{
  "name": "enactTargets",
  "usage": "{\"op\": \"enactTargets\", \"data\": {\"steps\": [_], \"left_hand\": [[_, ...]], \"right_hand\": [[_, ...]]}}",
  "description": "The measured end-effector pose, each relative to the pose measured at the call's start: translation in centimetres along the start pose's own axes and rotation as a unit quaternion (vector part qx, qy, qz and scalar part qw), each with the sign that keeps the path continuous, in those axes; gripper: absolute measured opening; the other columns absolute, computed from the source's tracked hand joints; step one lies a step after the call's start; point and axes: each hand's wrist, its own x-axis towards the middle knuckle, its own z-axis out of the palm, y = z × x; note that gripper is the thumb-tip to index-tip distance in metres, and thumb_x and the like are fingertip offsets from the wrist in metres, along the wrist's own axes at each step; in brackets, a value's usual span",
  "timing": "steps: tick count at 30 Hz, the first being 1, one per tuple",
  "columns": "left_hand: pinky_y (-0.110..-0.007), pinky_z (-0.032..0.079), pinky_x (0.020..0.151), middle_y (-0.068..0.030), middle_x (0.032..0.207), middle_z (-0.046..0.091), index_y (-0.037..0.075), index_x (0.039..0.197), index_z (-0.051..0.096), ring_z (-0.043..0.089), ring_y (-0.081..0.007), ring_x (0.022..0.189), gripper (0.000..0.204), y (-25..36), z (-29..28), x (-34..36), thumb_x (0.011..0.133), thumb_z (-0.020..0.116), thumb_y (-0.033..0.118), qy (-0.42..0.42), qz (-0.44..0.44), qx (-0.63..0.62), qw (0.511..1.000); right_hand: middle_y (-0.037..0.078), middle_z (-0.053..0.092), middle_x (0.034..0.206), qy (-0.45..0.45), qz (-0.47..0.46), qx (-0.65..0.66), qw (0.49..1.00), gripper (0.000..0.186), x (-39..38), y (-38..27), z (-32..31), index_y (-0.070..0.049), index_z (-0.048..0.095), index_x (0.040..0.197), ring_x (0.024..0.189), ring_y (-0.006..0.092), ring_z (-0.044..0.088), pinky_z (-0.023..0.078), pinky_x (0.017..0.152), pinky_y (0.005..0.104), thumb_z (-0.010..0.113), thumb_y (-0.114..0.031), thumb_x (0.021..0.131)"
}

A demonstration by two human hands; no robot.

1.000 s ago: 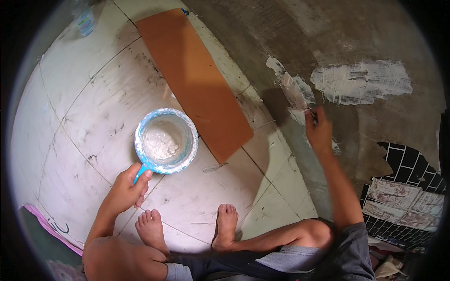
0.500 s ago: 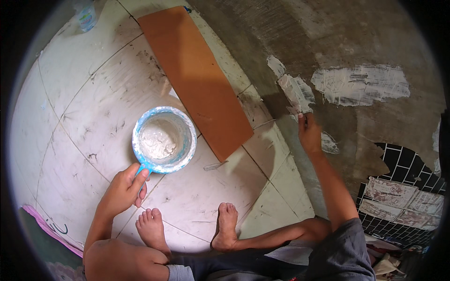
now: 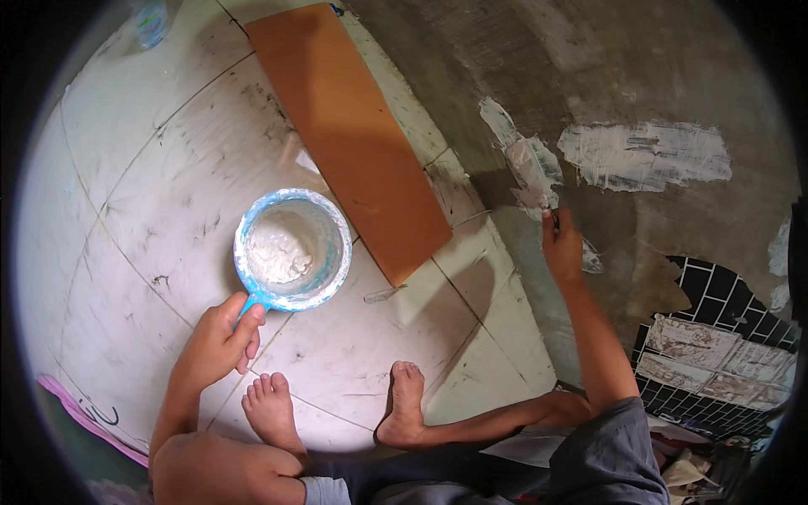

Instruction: The person applies white plaster to a concrete wall using a putty knife and a bucket of material, smoothing it over various holes and cracks.

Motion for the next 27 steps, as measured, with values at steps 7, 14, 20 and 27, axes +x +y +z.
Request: {"op": "enactTargets", "data": {"steps": [7, 14, 20, 27], "left_hand": [[-0.026, 0.040, 0.039, -0.0050, 0.058, 0.056, 0.001, 0.097, 0.055, 0.051, -0.0108, 0.041, 0.040, 0.1, -0.1, 0.0, 0.109, 0.047, 0.038, -0.002, 0.015, 0.009, 1.000], [-0.026, 0.040, 0.042, -0.0044, 0.057, 0.056, 0.003, 0.092, 0.054, 0.051, -0.0106, 0.042, 0.042, -0.3, 0.1, -0.4, 0.108, 0.049, 0.041, 0.005, 0.002, -0.015, 1.000], [-0.027, 0.040, 0.040, -0.0046, 0.057, 0.056, 0.003, 0.093, 0.054, 0.051, -0.0109, 0.041, 0.040, 0.0, 0.0, -0.7, 0.108, 0.049, 0.039, 0.006, 0.006, -0.005, 1.000], [-0.026, 0.039, 0.040, -0.0043, 0.056, 0.056, 0.003, 0.092, 0.054, 0.051, -0.0107, 0.041, 0.040, 0.0, 0.2, -0.4, 0.107, 0.051, 0.040, 0.007, 0.008, -0.006, 1.000]], "right_hand": [[0.019, 0.071, 0.077, -0.034, -0.105, -0.161, 0.981, 0.022, 4.0, -6.3, -1.5, -0.010, 0.068, 0.104, 0.070, 0.0422, 0.069, 0.054, 0.061, 0.0485, 0.065, -0.031, 0.098], [0.019, 0.071, 0.078, -0.028, -0.124, -0.261, 0.957, 0.021, 6.4, -10.7, -12.3, -0.013, 0.070, 0.100, 0.075, 0.0400, 0.071, 0.056, 0.066, 0.0517, 0.064, -0.033, 0.095], [0.018, 0.071, 0.079, -0.054, -0.180, -0.236, 0.953, 0.025, 6.6, -11.4, -9.6, -0.011, 0.072, 0.098, 0.078, 0.0392, 0.071, 0.057, 0.068, 0.0496, 0.065, -0.034, 0.094], [0.018, 0.073, 0.085, -0.055, -0.140, -0.284, 0.947, 0.027, 7.3, -9.4, -9.3, -0.012, 0.074, 0.105, 0.083, 0.0376, 0.072, 0.058, 0.071, 0.0470, 0.065, -0.035, 0.094]]}}
